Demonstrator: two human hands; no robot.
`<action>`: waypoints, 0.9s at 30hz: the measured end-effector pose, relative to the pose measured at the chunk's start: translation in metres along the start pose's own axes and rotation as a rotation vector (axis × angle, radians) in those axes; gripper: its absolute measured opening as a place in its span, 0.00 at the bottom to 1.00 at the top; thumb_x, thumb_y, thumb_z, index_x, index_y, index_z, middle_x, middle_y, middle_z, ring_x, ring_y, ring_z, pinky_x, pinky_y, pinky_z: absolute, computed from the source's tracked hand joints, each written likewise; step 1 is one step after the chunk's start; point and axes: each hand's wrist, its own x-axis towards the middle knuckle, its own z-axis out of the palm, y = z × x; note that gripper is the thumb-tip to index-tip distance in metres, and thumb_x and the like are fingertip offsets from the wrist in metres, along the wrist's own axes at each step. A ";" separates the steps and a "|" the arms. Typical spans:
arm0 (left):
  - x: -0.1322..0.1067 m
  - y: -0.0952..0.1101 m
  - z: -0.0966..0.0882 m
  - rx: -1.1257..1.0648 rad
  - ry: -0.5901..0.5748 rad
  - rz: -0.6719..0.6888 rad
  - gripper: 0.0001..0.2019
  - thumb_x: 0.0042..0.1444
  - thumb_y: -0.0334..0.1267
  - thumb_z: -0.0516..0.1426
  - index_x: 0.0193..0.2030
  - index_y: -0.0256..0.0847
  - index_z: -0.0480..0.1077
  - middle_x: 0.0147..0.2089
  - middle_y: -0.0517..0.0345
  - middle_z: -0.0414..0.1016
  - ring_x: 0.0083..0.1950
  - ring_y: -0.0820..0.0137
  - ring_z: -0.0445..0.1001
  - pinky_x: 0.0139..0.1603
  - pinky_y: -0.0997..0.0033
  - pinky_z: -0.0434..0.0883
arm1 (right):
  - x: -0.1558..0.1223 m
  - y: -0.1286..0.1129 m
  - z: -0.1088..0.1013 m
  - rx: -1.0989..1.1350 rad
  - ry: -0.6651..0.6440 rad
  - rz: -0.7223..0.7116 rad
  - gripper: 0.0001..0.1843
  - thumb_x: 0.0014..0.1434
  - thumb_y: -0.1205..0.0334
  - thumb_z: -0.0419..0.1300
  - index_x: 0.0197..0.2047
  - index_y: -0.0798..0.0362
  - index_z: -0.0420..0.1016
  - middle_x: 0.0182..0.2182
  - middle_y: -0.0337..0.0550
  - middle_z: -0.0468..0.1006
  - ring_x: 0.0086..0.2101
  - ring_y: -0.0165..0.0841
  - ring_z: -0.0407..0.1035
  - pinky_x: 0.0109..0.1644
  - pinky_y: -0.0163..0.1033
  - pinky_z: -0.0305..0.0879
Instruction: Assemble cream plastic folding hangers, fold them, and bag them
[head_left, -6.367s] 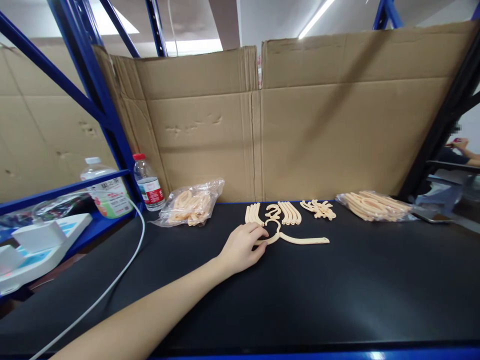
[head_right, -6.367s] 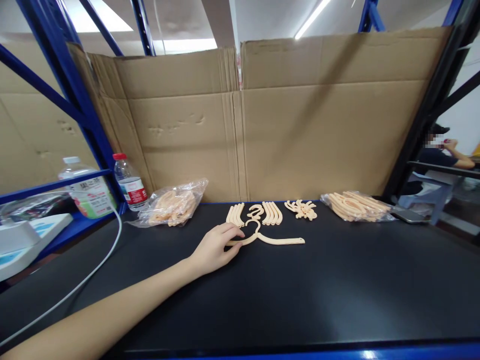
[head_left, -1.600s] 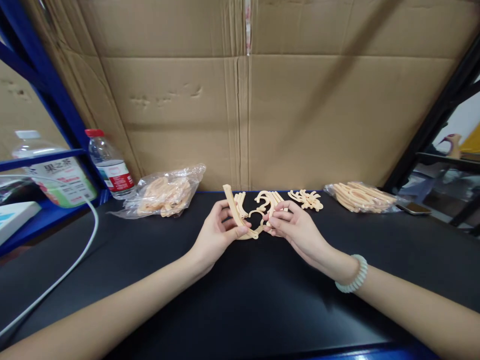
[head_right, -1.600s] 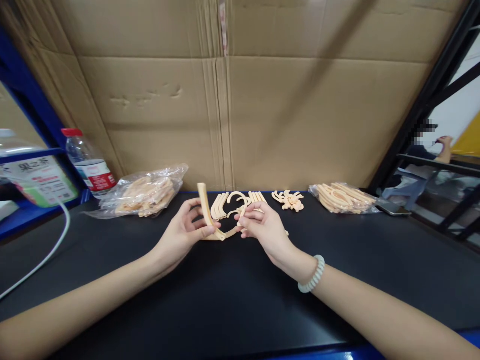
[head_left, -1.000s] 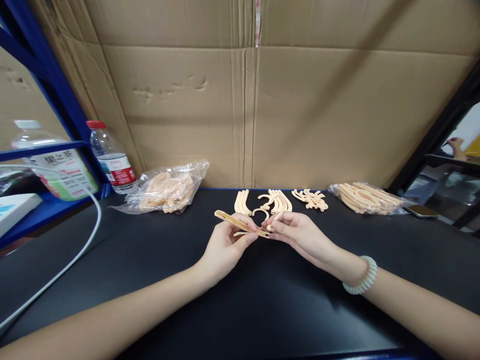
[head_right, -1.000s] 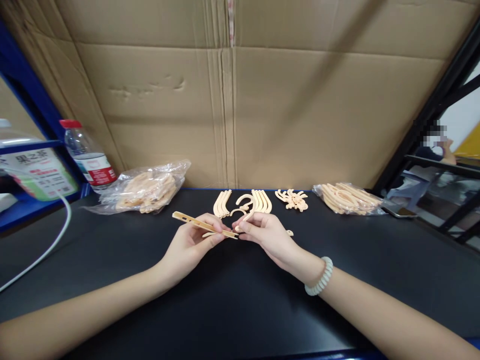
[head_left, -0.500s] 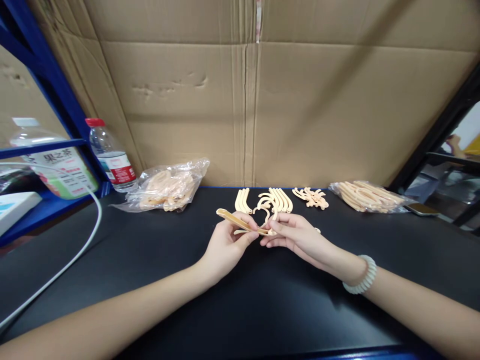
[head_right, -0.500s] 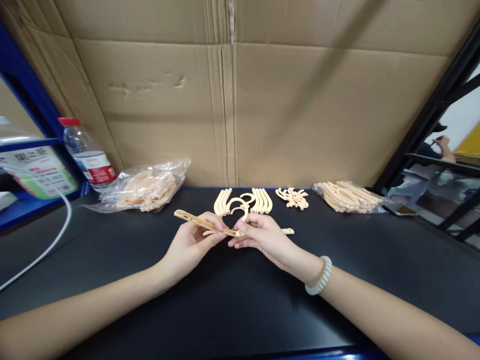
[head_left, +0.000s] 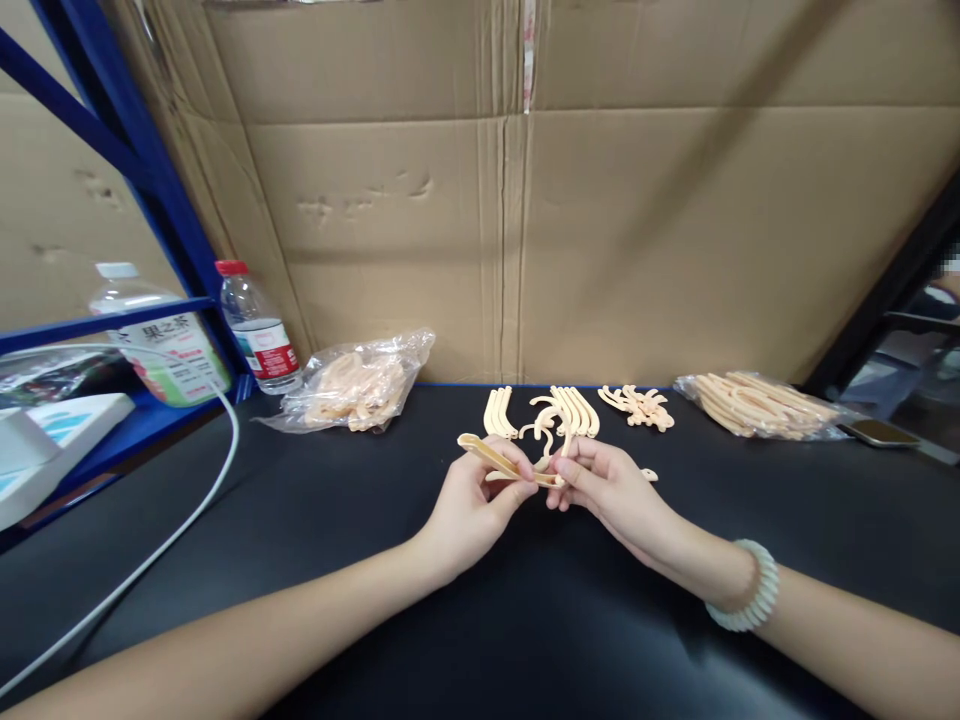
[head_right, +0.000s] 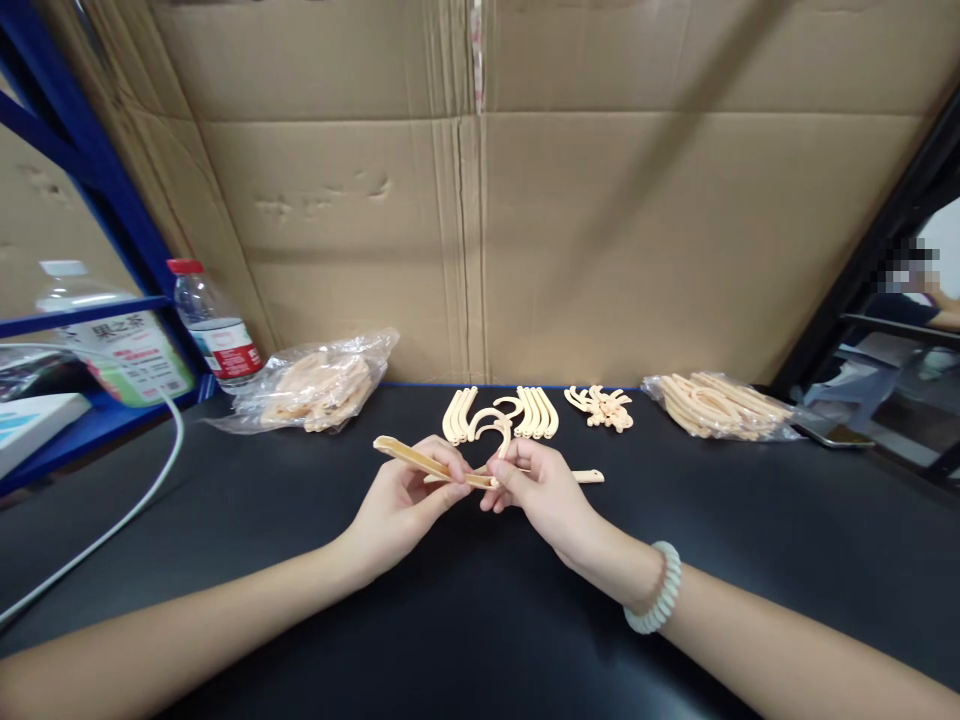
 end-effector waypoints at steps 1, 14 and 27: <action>0.000 0.000 0.000 0.002 0.000 -0.002 0.07 0.51 0.37 0.63 0.29 0.39 0.70 0.33 0.59 0.68 0.36 0.68 0.73 0.41 0.67 0.72 | 0.000 0.001 0.001 -0.017 0.007 -0.017 0.21 0.52 0.45 0.68 0.28 0.53 0.67 0.27 0.40 0.74 0.26 0.31 0.71 0.32 0.38 0.66; 0.000 0.001 0.002 -0.166 0.148 -0.140 0.17 0.48 0.36 0.66 0.42 0.41 0.64 0.34 0.63 0.70 0.38 0.71 0.74 0.42 0.69 0.73 | 0.000 -0.007 0.001 -0.050 0.085 -0.057 0.19 0.50 0.47 0.69 0.29 0.54 0.73 0.29 0.40 0.72 0.29 0.30 0.64 0.33 0.37 0.63; -0.005 0.006 0.008 -0.244 0.082 -0.334 0.20 0.43 0.36 0.70 0.43 0.37 0.71 0.32 0.59 0.77 0.38 0.68 0.77 0.47 0.64 0.72 | 0.001 -0.018 -0.005 -0.120 0.127 -0.138 0.16 0.50 0.54 0.70 0.39 0.52 0.76 0.28 0.38 0.73 0.28 0.31 0.67 0.33 0.38 0.66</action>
